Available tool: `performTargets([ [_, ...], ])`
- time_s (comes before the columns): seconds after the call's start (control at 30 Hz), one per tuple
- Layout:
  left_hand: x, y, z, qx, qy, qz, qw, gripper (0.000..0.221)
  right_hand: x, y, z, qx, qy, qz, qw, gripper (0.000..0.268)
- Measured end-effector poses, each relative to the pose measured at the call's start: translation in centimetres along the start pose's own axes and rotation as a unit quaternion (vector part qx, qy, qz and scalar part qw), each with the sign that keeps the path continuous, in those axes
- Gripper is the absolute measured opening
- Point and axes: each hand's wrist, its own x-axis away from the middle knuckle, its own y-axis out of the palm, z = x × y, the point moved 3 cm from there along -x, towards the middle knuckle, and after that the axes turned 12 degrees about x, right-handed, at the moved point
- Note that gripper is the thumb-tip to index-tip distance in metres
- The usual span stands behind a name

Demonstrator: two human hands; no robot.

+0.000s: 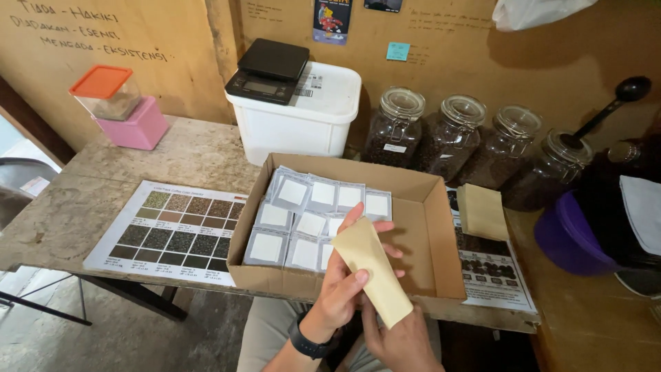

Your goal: The person sorts small white packets of coffee and brown paper envelopes by hand, arranging the envelopes on a wooden table and then placing packets into a cardboard box.

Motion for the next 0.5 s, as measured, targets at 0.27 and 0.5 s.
performTargets([
  [0.27, 0.2, -0.8, 1.0, -0.052, -0.016, 0.0, 0.999, 0.099, -0.3, -0.3, -0.2, -0.041, 0.011, -0.059, 0.997, 0.019],
  [0.5, 0.1, -1.2, 1.5, -0.065, -0.011, 0.017, 0.998, 0.096, -1.1, -0.9, -0.3, -0.026, -0.012, -0.059, 0.998, 0.017],
])
